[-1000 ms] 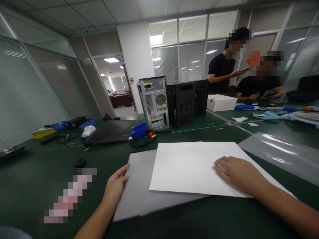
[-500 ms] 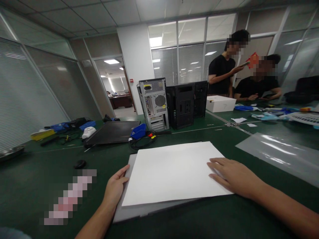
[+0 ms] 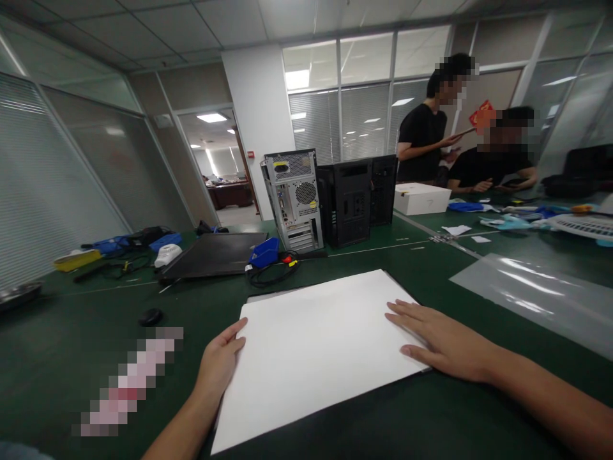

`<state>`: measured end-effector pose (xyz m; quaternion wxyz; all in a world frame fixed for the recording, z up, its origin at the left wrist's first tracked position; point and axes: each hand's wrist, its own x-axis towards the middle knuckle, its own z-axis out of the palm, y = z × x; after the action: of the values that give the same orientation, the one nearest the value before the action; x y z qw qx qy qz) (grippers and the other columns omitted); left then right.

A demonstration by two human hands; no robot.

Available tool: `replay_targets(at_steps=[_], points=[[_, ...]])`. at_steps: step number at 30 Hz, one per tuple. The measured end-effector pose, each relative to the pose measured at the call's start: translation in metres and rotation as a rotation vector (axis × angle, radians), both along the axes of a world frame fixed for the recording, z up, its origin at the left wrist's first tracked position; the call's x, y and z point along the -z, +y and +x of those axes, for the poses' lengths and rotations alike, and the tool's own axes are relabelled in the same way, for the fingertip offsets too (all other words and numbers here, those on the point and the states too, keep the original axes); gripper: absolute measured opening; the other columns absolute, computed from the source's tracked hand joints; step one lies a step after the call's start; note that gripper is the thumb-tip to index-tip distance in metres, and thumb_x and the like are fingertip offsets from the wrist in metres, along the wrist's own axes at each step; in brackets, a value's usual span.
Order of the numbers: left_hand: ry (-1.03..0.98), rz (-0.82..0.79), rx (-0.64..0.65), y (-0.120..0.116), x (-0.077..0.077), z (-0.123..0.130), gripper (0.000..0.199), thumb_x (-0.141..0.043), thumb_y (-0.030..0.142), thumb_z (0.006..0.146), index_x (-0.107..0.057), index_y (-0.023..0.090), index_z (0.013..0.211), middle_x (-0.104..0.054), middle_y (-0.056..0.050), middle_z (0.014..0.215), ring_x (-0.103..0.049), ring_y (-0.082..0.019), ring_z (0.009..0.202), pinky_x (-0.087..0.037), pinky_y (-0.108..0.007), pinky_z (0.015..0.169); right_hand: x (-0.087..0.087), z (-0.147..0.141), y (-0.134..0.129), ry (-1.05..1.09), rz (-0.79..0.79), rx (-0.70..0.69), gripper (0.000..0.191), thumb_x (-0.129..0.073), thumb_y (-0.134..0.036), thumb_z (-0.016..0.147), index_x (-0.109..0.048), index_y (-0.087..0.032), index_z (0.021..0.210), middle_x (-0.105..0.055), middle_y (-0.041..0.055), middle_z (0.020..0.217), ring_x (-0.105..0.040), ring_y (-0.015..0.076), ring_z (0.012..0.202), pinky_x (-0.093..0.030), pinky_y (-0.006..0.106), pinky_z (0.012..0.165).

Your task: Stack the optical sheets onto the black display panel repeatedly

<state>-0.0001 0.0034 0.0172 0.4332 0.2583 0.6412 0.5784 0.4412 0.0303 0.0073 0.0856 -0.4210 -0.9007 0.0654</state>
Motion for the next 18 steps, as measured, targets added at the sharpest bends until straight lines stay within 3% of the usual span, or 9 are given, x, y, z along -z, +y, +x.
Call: replay_targets(at_steps=[8,12,16,18], points=[[-0.014,0.031,-0.012,0.003,0.001,0.002,0.052,-0.053,-0.009,0.066,-0.068,0.011,0.111,-0.075,-0.010,0.097,-0.068,-0.012,0.062,-0.052,-0.021,0.061,-0.002,-0.003,-0.003,-0.019,0.001,0.039,0.065,-0.040,-0.062,0.087,-0.026,-0.036,0.146,-0.024,0.0007,0.151,-0.026,0.0301,0.136,-0.026,0.053,0.109],[-0.003,0.034,-0.004,0.004,0.005,-0.001,0.050,-0.055,-0.007,0.066,-0.068,0.012,0.111,-0.075,-0.010,0.099,-0.068,-0.012,0.063,-0.052,-0.021,0.062,0.001,0.010,0.011,-0.012,0.060,0.085,0.060,-0.037,-0.060,0.088,-0.033,-0.035,0.143,-0.031,-0.0001,0.148,-0.030,0.0280,0.134,-0.029,0.050,0.109],[-0.004,0.042,0.024,0.004,0.008,-0.004,0.052,-0.058,-0.004,0.067,-0.066,0.013,0.115,-0.075,-0.010,0.096,-0.068,-0.012,0.060,-0.052,-0.022,0.061,0.012,0.066,0.044,-0.015,0.255,0.408,0.063,-0.037,-0.061,0.086,-0.043,-0.027,0.138,-0.038,0.0050,0.144,-0.032,0.0291,0.133,-0.027,0.049,0.109],[-0.006,0.030,0.029,0.004,0.009,-0.005,0.052,-0.059,-0.003,0.069,-0.064,0.012,0.118,-0.076,-0.010,0.093,-0.067,-0.012,0.057,-0.053,-0.023,0.060,0.020,0.106,0.057,0.017,0.313,0.607,0.072,-0.039,-0.063,0.082,-0.047,-0.015,0.135,-0.041,0.0163,0.140,-0.035,0.0348,0.129,-0.029,0.051,0.106]])
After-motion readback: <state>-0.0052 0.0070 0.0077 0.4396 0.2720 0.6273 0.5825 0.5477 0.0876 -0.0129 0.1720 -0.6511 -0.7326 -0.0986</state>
